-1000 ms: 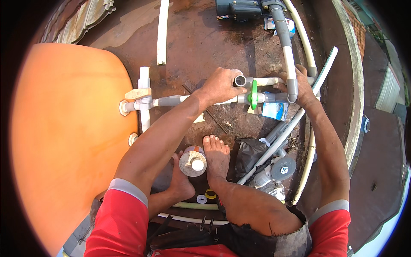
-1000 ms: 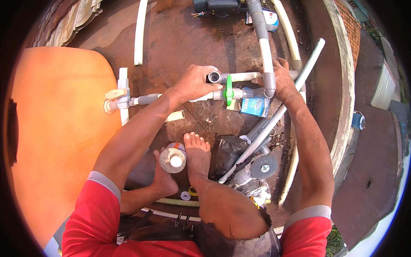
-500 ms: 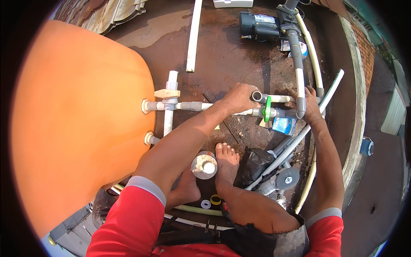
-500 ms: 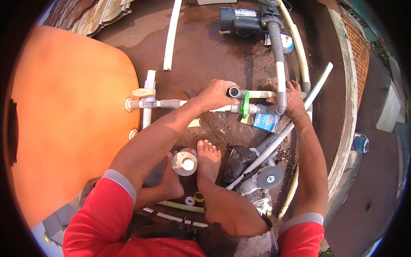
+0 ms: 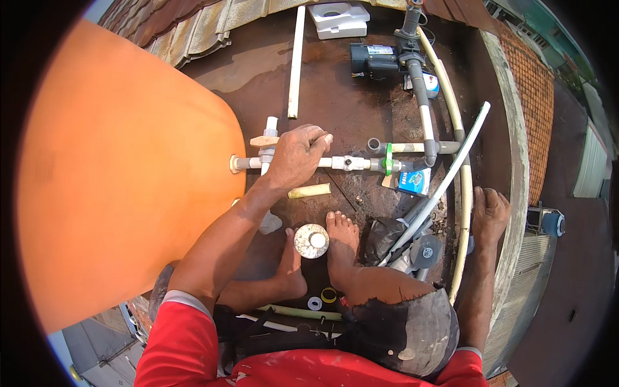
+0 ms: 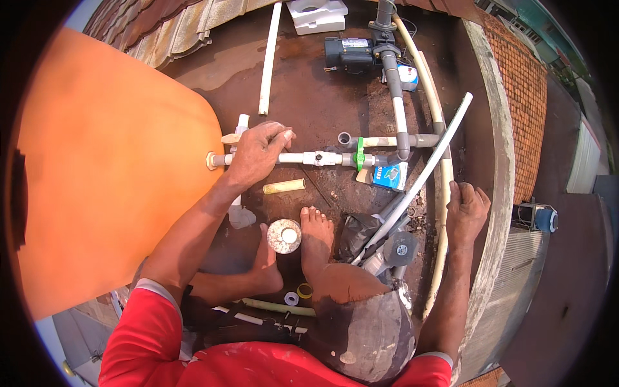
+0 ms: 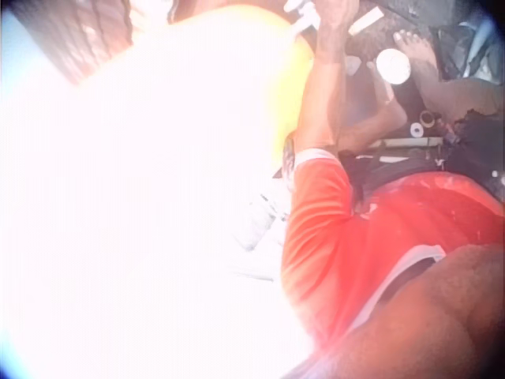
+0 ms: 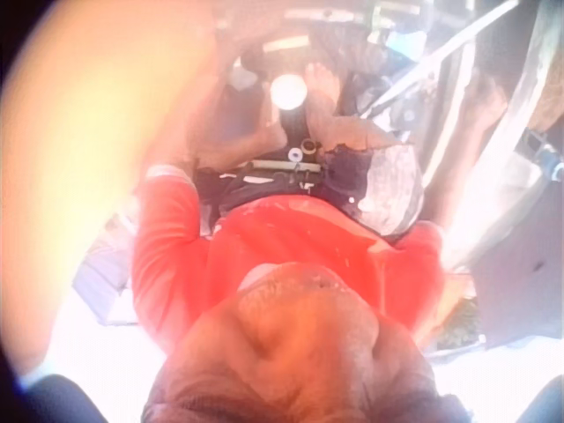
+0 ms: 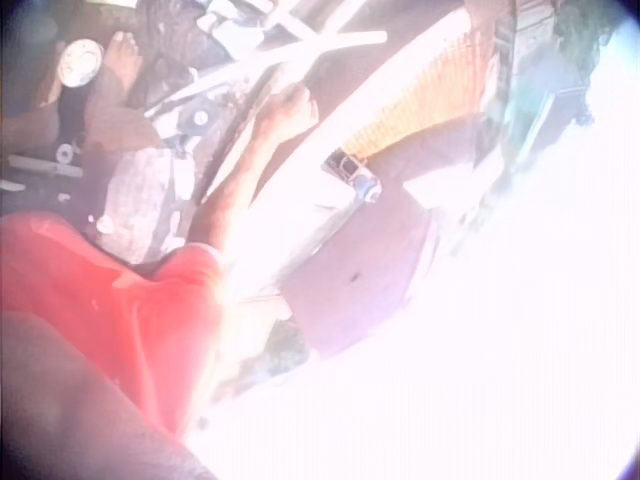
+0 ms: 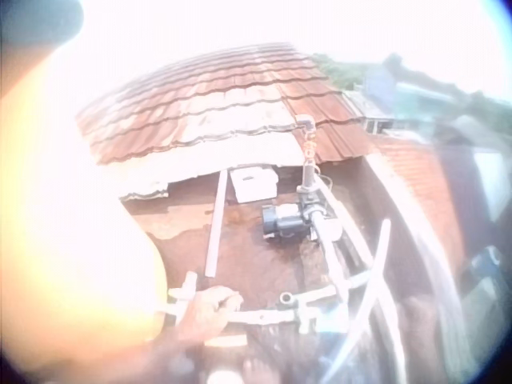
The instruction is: The person assembles white PVC pipes and fittings on a rooftop next to a large orange water tank. They apply glue to pipe ends and connect various fittings, including elbows and valves, to build a plumbing assembly.
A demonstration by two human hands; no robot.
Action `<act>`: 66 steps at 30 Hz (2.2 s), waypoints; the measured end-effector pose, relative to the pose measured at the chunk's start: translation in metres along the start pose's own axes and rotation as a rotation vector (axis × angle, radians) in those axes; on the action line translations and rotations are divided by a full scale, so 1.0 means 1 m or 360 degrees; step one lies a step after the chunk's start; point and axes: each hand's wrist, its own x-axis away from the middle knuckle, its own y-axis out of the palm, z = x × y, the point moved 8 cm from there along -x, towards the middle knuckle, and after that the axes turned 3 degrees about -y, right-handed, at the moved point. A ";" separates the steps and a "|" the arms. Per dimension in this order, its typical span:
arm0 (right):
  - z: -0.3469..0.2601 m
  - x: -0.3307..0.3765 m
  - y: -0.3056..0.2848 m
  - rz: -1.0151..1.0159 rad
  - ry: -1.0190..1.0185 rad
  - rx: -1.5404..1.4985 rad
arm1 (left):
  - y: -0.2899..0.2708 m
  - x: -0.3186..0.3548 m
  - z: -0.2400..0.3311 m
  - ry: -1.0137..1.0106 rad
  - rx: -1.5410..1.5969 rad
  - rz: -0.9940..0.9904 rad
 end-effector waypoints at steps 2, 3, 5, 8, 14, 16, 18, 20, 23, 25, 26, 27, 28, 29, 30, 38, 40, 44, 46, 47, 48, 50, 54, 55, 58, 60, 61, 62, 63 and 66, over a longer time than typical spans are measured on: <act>-0.011 0.037 -0.024 -0.0015 0.0023 0.0046 | -0.029 0.025 -0.001 -0.0015 -0.0119 0.0029; -0.015 0.058 -0.036 0.0030 0.0062 0.0040 | -0.042 0.035 0.008 -0.0047 -0.0219 -0.0004; -0.006 0.098 -0.052 -0.0126 0.0406 -0.0041 | -0.065 0.063 0.017 -0.0105 -0.0248 -0.0045; 0.012 0.163 -0.067 -0.0224 0.0729 -0.0131 | -0.089 0.116 0.028 -0.0126 -0.0152 -0.0068; 0.017 0.249 -0.070 -0.0364 0.0843 -0.0058 | -0.127 0.203 0.023 -0.0244 -0.0343 -0.0054; 0.019 0.273 -0.061 -0.0340 0.0684 0.0028 | -0.135 0.223 0.017 -0.0275 -0.0355 -0.0028; -0.006 0.283 -0.053 -0.0242 0.0382 0.0036 | -0.144 0.246 0.020 -0.0367 -0.0358 -0.0037; -0.021 0.292 -0.039 -0.0380 0.0495 -0.0159 | -0.162 0.272 0.008 -0.0463 -0.0330 -0.0036; -0.023 0.296 -0.046 -0.0460 0.0760 -0.0180 | -0.180 0.321 -0.051 -0.0683 -0.0172 -0.0134; -0.010 0.301 -0.059 -0.0402 0.0813 -0.0055 | -0.196 0.330 -0.062 -0.0804 -0.0053 -0.0075; -0.006 0.299 -0.068 -0.0231 0.0661 -0.0004 | -0.204 0.332 -0.074 -0.0806 -0.0031 -0.0062; -0.005 0.304 -0.074 -0.0096 0.0516 0.0036 | -0.212 0.343 -0.086 -0.0837 -0.0025 -0.0059; 0.000 0.308 -0.069 -0.0174 0.0579 -0.0023 | -0.215 0.345 -0.088 -0.0860 -0.0019 -0.0045; 0.004 0.310 -0.064 -0.0252 0.0638 -0.0085 | -0.214 0.346 -0.090 -0.0864 -0.0021 -0.0063; 0.006 0.313 -0.060 -0.0333 0.0693 -0.0148 | -0.214 0.349 -0.092 -0.0871 -0.0023 -0.0079; -0.038 0.339 0.024 -0.0975 0.0773 -0.0276 | -0.207 0.355 -0.086 -0.0860 0.0111 -0.0052; -0.040 0.334 0.040 -0.0873 0.1123 -0.0760 | -0.204 0.358 -0.087 -0.0870 0.0087 -0.0055; -0.064 0.330 0.091 -0.0848 0.1228 -0.0657 | -0.195 0.338 -0.087 -0.0853 0.0082 -0.0075; -0.073 0.338 0.120 -0.0810 0.1468 -0.0817 | -0.192 0.338 -0.074 -0.0798 0.0078 -0.0076; -0.079 0.341 0.128 -0.0719 0.1604 -0.0941 | -0.192 0.342 -0.070 -0.0819 0.0098 -0.0025; -0.082 0.343 0.131 -0.0746 0.1572 -0.0893 | -0.189 0.345 -0.065 -0.0838 0.0120 0.0023; -0.086 0.343 0.135 -0.0787 0.1519 -0.0840 | -0.187 0.344 -0.048 -0.0848 0.0065 0.0060; -0.090 0.333 0.132 -0.0873 0.1487 -0.0788 | -0.200 0.350 -0.070 -0.0766 0.0013 0.0090; -0.088 0.335 0.136 -0.0888 0.1446 -0.0759 | -0.201 0.351 -0.070 -0.0767 0.0045 0.0110; -0.081 0.336 0.142 -0.0918 0.1413 -0.0732 | -0.194 0.345 -0.065 -0.0756 0.0081 0.0116; -0.077 0.339 0.142 -0.0916 0.1415 -0.0780 | -0.192 0.335 -0.064 -0.0742 0.0023 0.0091; -0.080 0.340 0.144 -0.0942 0.1408 -0.0796 | -0.188 0.331 -0.060 -0.0732 0.0070 0.0094; -0.078 0.341 0.146 -0.0953 0.1411 -0.0807 | -0.178 0.317 -0.052 -0.0708 0.0123 0.0086; -0.077 0.341 0.147 -0.0963 0.1417 -0.0818 | -0.167 0.299 -0.042 -0.0684 0.0175 0.0075; -0.067 0.340 0.144 -0.0984 0.1382 -0.0755 | -0.120 0.217 0.003 -0.0574 0.0046 -0.0216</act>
